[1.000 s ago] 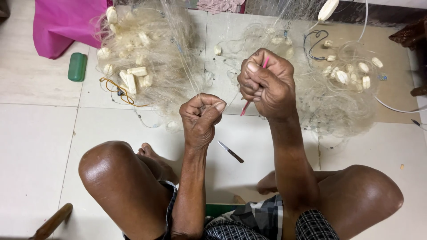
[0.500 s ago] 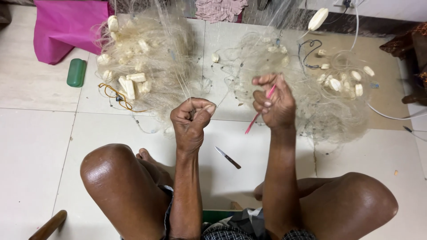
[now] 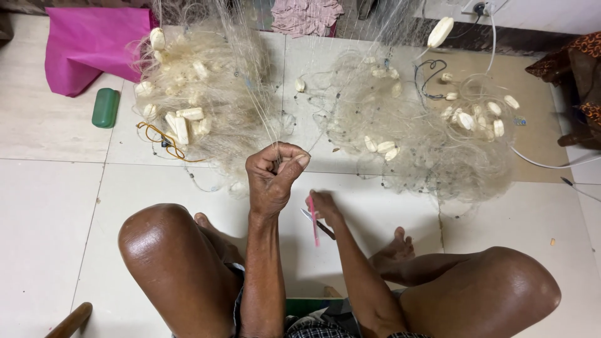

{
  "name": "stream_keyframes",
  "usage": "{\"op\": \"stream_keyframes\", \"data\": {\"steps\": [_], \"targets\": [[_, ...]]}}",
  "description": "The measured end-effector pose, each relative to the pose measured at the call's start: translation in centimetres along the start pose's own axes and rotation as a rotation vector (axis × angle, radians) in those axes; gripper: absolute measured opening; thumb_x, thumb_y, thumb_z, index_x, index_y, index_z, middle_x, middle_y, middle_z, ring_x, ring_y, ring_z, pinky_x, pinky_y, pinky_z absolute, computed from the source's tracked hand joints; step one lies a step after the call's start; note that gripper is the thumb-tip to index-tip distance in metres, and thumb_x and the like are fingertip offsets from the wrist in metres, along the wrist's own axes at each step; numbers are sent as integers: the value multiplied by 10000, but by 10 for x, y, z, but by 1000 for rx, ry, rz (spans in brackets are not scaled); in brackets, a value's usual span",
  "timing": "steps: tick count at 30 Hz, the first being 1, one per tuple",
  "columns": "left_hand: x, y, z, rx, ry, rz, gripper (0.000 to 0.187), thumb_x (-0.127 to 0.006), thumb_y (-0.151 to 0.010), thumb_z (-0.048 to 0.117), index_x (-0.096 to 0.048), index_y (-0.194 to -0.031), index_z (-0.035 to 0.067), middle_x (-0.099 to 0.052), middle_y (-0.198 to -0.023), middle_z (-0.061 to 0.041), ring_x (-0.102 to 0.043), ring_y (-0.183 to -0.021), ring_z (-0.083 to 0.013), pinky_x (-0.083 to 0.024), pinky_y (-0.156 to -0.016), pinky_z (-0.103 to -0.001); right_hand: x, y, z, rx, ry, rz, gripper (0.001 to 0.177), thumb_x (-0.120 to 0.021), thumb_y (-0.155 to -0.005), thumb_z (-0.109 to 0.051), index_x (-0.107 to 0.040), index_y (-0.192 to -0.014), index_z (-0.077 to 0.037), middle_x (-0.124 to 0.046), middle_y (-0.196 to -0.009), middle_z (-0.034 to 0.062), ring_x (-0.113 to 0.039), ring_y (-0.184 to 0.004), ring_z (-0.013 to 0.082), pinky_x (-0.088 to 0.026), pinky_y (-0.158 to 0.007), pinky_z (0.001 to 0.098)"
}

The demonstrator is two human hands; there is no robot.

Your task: Repairing a fine-mesh fishing net by tying knots with a netting needle

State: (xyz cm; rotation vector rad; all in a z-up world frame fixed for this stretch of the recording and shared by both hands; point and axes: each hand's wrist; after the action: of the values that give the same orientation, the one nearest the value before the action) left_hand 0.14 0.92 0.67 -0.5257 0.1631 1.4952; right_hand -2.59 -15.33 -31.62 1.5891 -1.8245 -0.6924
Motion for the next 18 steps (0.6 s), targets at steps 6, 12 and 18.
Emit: {"op": "stream_keyframes", "data": {"steps": [6, 12, 18], "targets": [[1, 0, 2, -11, 3, 12, 46, -727, -743, -43, -685, -762, -45, -406, -452, 9, -338, -505, 1, -321, -447, -146, -13, 24, 38, 63, 923, 204, 375, -624, -699, -460, -710, -778, -103, -694, -740, 115, -709, -783, 305, -555, -595, 389], [3, 0, 11, -19, -5, 38, 44, -728, -752, -36, -690, -769, -50, -416, -461, 9, -339, -517, -4, -336, -477, -148, -29, 14, 73, 31, 1167, 192, 260, -583, -786, -273, -556, -987, -112, -550, -1007, 97, -592, -1053, 308, -492, -861, 446], [6, -3, 11, -39, -26, 81, 37, -729, -766, -31, -699, -788, -35, -455, -497, 5, -379, -530, 3, -369, -497, -157, -19, 15, 77, 112, 1191, 125, 115, -576, -809, -228, -590, -894, -153, -540, -921, 46, -570, -1012, 279, -453, -861, 448]]}}
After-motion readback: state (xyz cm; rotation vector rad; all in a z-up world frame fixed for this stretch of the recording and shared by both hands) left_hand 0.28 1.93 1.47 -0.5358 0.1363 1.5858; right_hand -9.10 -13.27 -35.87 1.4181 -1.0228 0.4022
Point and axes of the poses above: each hand's wrist, its own y-axis away from the middle knuckle, its own x-axis out of the back of the hand, z = x × y
